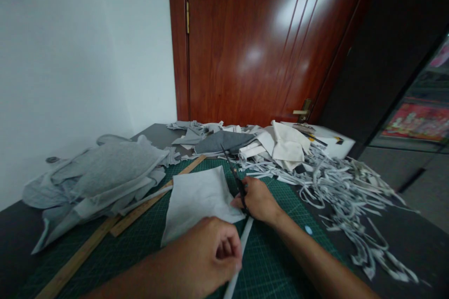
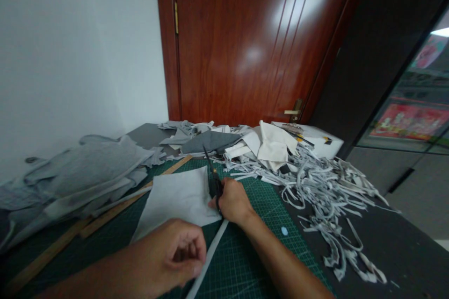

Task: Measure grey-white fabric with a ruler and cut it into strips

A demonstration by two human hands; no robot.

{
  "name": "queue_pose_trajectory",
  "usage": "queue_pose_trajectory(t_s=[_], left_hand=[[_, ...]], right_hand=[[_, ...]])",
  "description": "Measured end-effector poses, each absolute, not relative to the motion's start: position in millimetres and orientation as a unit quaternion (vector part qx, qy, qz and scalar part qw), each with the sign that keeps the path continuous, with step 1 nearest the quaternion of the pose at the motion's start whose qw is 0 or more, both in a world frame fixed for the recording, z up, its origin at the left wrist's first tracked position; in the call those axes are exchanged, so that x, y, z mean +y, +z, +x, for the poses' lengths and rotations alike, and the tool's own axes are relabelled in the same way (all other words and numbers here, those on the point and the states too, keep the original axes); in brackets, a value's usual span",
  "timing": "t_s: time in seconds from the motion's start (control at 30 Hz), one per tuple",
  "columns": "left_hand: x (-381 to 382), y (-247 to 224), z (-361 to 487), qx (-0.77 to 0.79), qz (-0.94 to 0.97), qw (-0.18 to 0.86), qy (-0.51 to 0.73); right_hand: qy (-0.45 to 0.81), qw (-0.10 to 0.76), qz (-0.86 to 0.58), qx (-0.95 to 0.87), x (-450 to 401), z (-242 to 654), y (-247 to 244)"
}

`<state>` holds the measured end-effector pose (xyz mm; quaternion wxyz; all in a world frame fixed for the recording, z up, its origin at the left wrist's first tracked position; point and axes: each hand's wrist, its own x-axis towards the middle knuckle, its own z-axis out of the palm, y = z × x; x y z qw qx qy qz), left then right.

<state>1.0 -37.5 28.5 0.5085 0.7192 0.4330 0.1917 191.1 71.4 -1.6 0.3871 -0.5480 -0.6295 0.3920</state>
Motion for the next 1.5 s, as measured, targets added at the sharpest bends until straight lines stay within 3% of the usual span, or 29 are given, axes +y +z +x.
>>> queue_pose_trajectory(t_s=[0.13, 0.33, 0.57, 0.8, 1.5], left_hand=[[-43.7, -3.6, 12.4, 0.412, 0.56, 0.674, 0.251], [-15.4, -19.2, 23.5, 0.37, 0.394, 0.749, 0.383], [4.3, 6.1, 21.0, 0.252, 0.408, 0.674, 0.562], [17.1, 20.5, 19.0, 0.265, 0.335, 0.62, 0.658], [15.6, 32.4, 10.2, 0.309, 0.318, 0.609, 0.658]], right_hand=[[0.476, 0.422, -0.511, -0.578, 68.9, 181.7, 8.7], [0.56, 0.509, -0.416, -0.504, 64.7, 172.4, 42.6], [0.6, 0.554, -0.373, -0.44, 67.6, 173.0, 51.4], [0.593, 0.566, -0.384, -0.426, 63.0, 174.4, 37.6], [0.58, 0.549, -0.388, -0.461, 40.7, 174.9, 37.3]])
